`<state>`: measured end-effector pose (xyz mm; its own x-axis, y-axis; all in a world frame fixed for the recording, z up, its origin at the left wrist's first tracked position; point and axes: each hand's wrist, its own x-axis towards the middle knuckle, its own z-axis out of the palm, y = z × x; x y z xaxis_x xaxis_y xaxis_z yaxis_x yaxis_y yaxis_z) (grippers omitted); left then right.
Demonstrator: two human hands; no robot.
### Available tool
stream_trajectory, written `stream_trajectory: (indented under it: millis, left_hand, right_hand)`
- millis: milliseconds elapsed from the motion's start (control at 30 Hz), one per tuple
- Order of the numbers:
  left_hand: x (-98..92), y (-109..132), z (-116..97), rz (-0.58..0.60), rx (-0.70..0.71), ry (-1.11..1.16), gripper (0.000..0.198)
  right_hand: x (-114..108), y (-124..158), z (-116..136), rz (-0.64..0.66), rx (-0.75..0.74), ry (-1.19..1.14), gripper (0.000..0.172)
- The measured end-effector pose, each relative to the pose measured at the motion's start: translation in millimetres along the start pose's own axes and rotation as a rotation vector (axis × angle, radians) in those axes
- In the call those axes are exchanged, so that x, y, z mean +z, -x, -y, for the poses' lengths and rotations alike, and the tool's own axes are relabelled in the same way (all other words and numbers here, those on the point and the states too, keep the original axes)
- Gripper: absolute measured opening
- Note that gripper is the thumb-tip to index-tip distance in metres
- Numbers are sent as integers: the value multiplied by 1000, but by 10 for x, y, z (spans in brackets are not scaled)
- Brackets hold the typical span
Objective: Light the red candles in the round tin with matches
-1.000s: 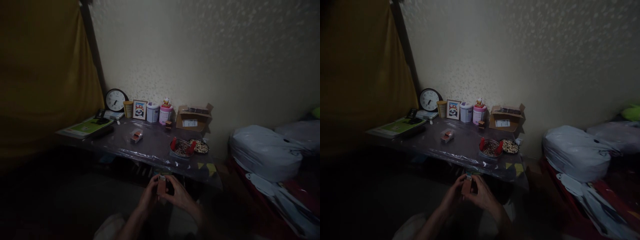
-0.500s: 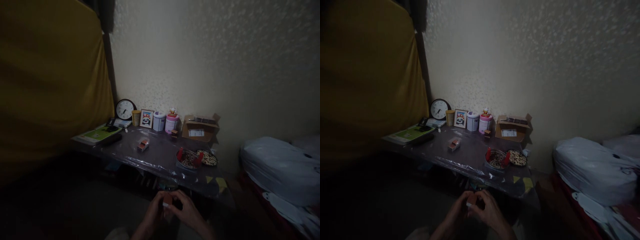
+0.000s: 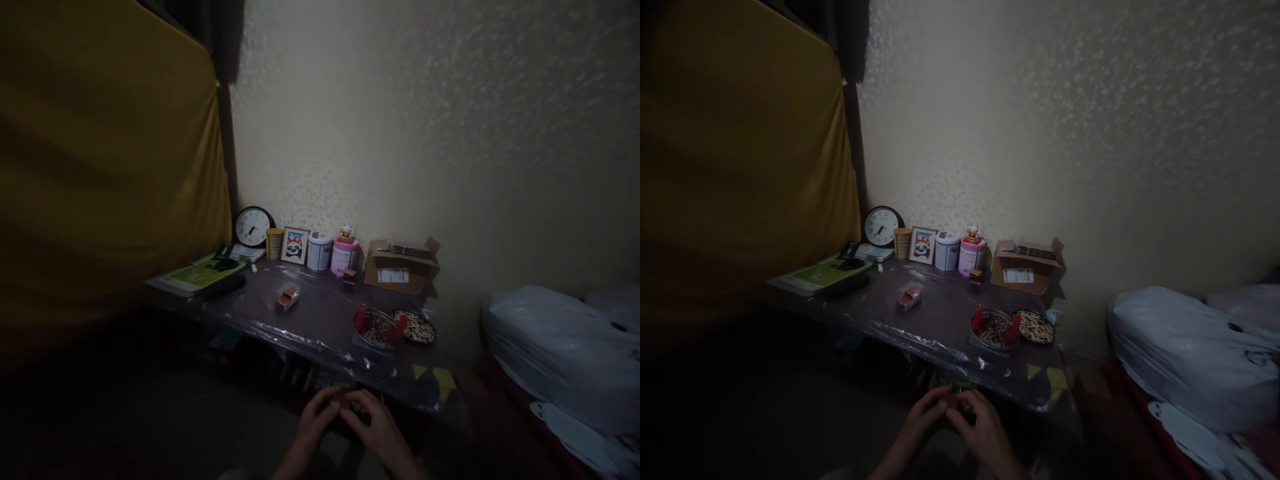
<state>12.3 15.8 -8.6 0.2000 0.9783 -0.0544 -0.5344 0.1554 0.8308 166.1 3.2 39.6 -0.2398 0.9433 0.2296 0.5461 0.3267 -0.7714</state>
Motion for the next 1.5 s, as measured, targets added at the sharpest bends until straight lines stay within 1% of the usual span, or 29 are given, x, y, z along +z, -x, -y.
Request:
stream_trajectory:
  millis: [100, 200, 300, 400, 533, 667, 767, 900, 1000, 1067, 1133, 1267, 1333, 1400, 1467, 1500]
  left_hand:
    - [27, 41, -44, -9, -12, 4, 35]
    - [22, 38, -25, -23, -87, 146, 30]
    - [1, 19, 17, -48, -118, 255, 25]
    - [0, 32, 25, -32, -119, 288, 23]
    - [25, 69, 14, -6, -128, 314, 22]
    - [23, 47, 43, 0, -120, 314, 24]
    - [7, 9, 73, -3, -119, 313, 24]
    - [14, -9, 90, -28, -116, 313, 19]
    - [40, -5, 89, -51, -103, 314, 18]
    - [52, -5, 86, -49, -114, 298, 18]
    - [57, -6, 80, -37, -121, 288, 18]
    - [75, 31, 26, -40, -151, 318, 20]
    - [108, 86, -45, -30, -137, 338, 21]
    - [153, 147, -141, 3, -81, 349, 23]
    - [199, 188, -244, -57, -91, 323, 20]
    - [220, 197, -292, -61, -95, 295, 19]
  right_hand:
    - [-8, -15, -49, -18, 37, -113, 24]
    - [-52, -58, -78, -72, 135, -307, 31]
    - [-124, -109, -81, -165, 208, -493, 35]
    - [-188, -133, -77, -236, 254, -641, 36]
    - [-222, -134, -86, -269, 296, -741, 36]
    - [-203, -154, -90, -289, 278, -681, 36]
    - [-157, -164, -74, -305, 220, -532, 36]
    - [-63, -124, -30, -290, 33, -237, 27]
    - [8, -87, -8, -252, -85, -110, 24]
    - [40, -74, -12, -258, -108, -76, 23]
    - [55, -72, -26, -277, -101, -65, 21]
    - [48, -77, -24, -297, -87, -93, 20]
    - [35, -76, 10, -307, -78, -120, 19]
    - [18, -75, 60, -336, -77, -138, 20]
    - [-7, -80, 117, -389, -86, -135, 21]
    - [-25, -84, 149, -416, -88, -126, 22]
